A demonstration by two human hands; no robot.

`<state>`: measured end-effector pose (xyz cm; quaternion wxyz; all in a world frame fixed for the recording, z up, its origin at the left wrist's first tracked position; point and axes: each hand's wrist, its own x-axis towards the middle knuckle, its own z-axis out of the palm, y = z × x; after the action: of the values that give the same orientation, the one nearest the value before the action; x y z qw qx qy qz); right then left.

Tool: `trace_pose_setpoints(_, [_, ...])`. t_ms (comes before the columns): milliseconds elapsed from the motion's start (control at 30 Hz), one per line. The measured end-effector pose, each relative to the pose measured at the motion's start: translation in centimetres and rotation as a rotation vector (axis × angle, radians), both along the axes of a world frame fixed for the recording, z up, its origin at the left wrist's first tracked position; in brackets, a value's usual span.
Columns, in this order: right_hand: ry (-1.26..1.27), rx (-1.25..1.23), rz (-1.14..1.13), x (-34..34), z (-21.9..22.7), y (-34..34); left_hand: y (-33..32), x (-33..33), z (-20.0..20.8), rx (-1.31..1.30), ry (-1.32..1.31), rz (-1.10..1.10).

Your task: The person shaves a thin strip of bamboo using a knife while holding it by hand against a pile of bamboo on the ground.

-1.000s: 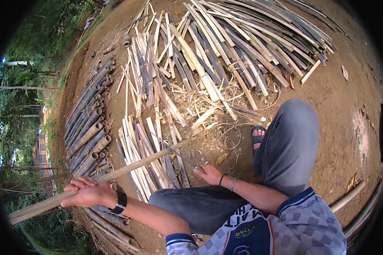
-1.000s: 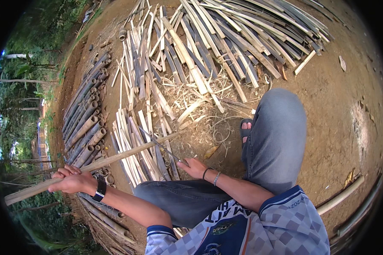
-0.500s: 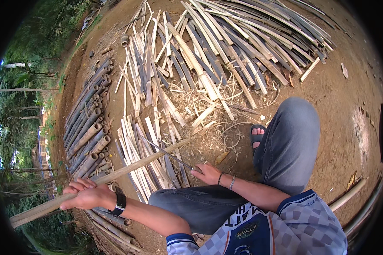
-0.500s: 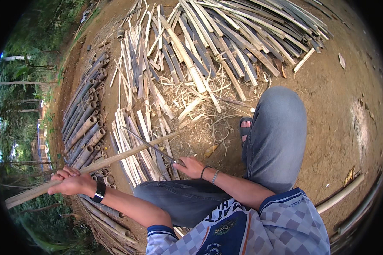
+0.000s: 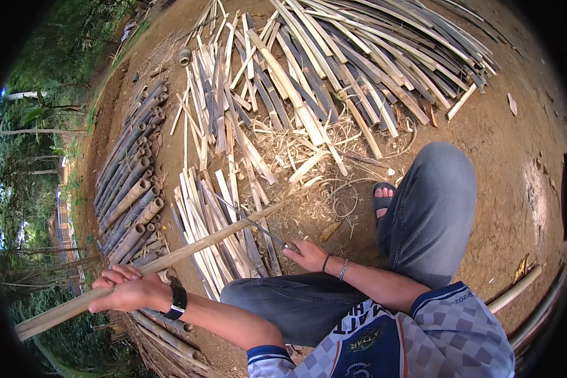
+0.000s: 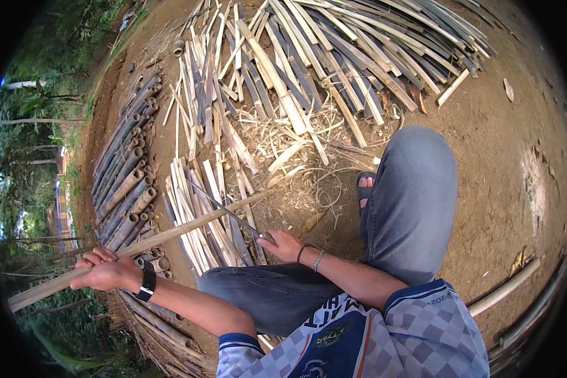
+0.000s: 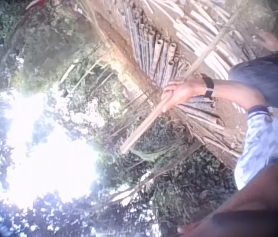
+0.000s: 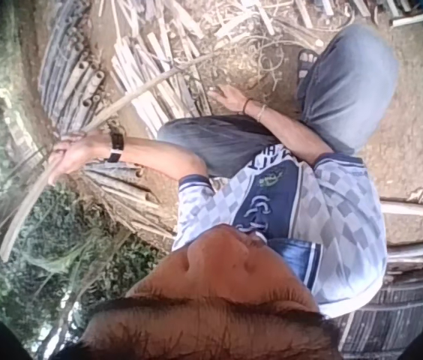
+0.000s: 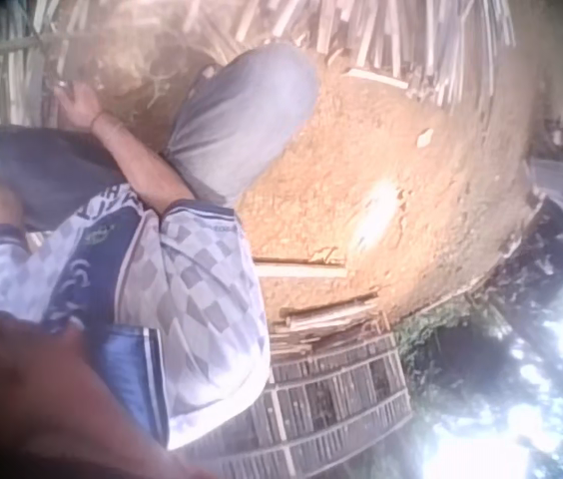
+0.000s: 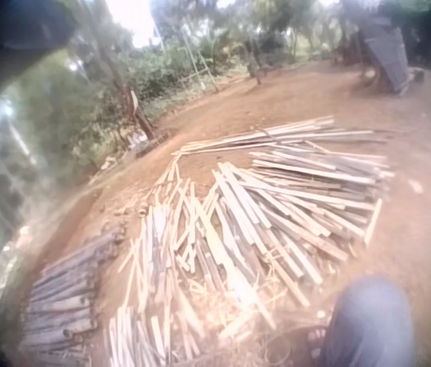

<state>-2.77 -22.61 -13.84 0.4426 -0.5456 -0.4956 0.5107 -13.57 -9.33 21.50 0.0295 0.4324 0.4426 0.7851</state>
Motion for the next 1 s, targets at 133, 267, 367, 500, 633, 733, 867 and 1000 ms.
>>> trace_pose_setpoints(133, [-0.136,-0.588,-0.026,2.8,-9.2,-1.0,0.4,1.0,0.2,0.005,-0.025,-0.047])
trace_pose_setpoints(267, [-0.121,-0.566,-0.053,0.7,-3.8,-0.5,-0.1,0.7,0.1,-0.031,-0.021,0.007])
trace_pose_setpoints(367, [-0.033,-0.303,0.065,1.0,-0.3,-0.6,0.0,0.6,0.2,-0.021,0.0,0.013])
trace_pose_setpoints(500, [0.035,-0.365,0.062,1.8,-0.7,-0.6,0.3,0.5,0.1,0.002,-0.021,-0.007])
trace_pose_setpoints(633, [-0.336,-0.599,-0.017,3.6,-6.9,-1.4,0.1,0.6,0.0,-0.013,-0.018,0.03])
trace_pose_setpoints(733, [-0.212,-0.638,-0.071,0.4,-4.7,-1.1,0.1,-0.2,0.2,-0.006,-0.036,0.048])
trace_pose_setpoints(867, [0.086,-0.668,0.078,1.2,0.3,-0.7,-0.1,-1.9,0.1,-0.004,-0.074,0.063])
trace_pose_setpoints(1000, [-0.002,-0.228,0.081,1.3,5.7,0.9,-0.9,-1.8,-0.1,0.004,-0.075,-0.042])
